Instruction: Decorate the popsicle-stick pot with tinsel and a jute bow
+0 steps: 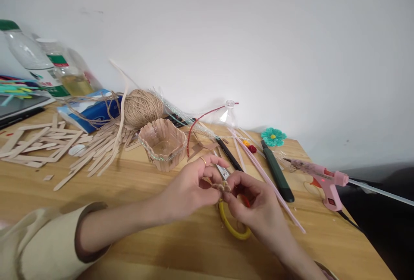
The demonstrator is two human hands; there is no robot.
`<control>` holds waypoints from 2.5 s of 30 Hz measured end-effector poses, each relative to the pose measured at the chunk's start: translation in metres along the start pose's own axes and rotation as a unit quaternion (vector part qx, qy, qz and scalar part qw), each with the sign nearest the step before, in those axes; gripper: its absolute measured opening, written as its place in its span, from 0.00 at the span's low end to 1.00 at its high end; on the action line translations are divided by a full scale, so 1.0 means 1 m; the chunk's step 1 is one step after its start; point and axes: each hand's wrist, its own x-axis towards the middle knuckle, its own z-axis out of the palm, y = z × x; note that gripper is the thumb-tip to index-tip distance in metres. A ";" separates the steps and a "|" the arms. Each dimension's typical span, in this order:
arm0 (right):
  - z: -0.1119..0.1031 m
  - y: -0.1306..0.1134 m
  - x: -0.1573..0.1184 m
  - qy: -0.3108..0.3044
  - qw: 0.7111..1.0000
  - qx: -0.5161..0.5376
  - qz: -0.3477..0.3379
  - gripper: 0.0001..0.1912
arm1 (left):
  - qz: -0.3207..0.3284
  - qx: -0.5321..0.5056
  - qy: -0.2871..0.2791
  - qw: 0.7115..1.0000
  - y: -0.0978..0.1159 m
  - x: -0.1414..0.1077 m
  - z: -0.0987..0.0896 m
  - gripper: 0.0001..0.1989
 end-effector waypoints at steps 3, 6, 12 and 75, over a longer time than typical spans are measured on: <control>0.003 0.004 0.001 0.016 0.999 0.026 0.019 0.02 | 0.018 0.021 -0.006 1.000 -0.002 -0.001 0.001 0.17; 0.003 0.009 0.004 0.026 0.994 0.092 0.057 0.04 | 0.023 0.034 -0.025 0.999 -0.004 0.001 -0.001 0.14; 0.000 0.015 0.008 0.045 0.977 0.195 0.076 0.09 | 0.036 0.068 -0.050 0.996 -0.001 0.006 -0.009 0.13; 0.014 -0.006 -0.012 0.046 0.980 0.195 0.024 0.14 | 0.014 0.026 0.118 0.993 0.006 -0.031 -0.011 0.12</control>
